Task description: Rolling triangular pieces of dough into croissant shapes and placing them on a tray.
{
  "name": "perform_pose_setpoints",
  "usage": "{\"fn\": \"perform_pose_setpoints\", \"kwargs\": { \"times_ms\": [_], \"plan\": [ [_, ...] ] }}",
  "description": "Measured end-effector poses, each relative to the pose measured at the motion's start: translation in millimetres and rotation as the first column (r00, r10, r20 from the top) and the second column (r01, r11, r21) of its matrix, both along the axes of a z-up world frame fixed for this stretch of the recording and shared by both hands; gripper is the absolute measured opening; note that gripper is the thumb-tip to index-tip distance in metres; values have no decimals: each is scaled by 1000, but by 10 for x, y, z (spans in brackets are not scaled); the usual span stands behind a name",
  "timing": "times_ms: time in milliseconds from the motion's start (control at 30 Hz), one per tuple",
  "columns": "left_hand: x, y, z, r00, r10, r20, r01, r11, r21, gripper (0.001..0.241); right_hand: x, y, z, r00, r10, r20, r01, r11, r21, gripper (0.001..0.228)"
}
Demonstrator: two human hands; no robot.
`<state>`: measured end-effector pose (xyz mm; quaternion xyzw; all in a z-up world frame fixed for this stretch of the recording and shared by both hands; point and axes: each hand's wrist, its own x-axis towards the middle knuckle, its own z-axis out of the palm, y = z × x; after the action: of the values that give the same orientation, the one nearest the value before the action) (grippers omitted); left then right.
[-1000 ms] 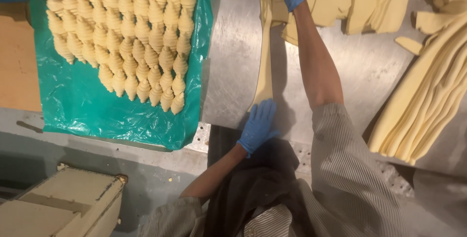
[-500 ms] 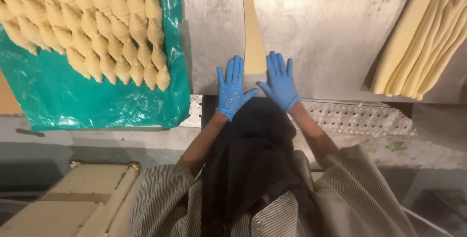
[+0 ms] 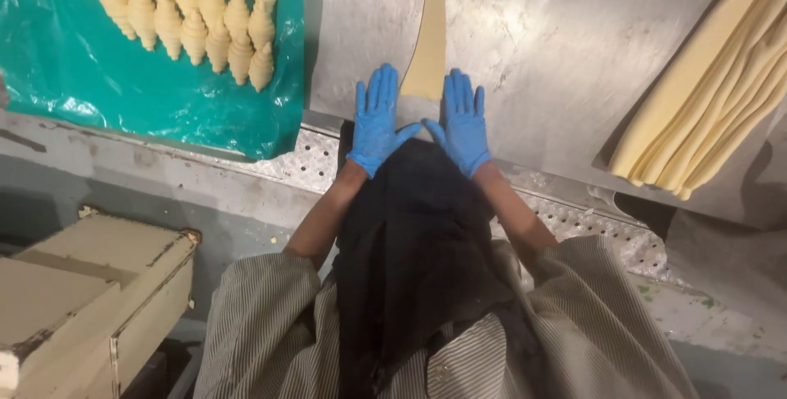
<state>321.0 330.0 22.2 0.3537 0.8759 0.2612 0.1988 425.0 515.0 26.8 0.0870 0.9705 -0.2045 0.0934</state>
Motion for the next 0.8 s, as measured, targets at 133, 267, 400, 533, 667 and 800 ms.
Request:
{"fn": "perform_pose_setpoints", "kwargs": {
  "times_ms": [133, 267, 400, 533, 667, 800],
  "plan": [
    [21, -77, -37, 998, -25, -58, 22, 998, -53, 118, 50, -5, 94, 999, 3, -39, -4, 1000, -27, 96],
    [66, -209, -77, 994, -46, -100, 56, 994, 95, 115, 150, -29, 47, 997, 48, -62, -51, 997, -55, 85],
    [126, -178, 8, 957, -230, -175, 236, 972, 13, 111, 177, -206, -9, 979, 205, -19, -204, 977, 62, 82],
    [132, -131, 13, 946, -252, -205, 239, 967, -86, 102, 103, -258, -12, 973, 232, -11, -229, 966, 121, 79],
    [139, -128, -35, 962, -169, -213, 175, 985, 8, 84, 40, -278, -18, 977, 212, -5, -209, 967, 148, 75],
    [60, -91, 11, 958, -179, -225, 187, 982, 11, 78, 9, -290, -55, 970, 242, -14, -235, 953, 192, 74]
  ]
}}
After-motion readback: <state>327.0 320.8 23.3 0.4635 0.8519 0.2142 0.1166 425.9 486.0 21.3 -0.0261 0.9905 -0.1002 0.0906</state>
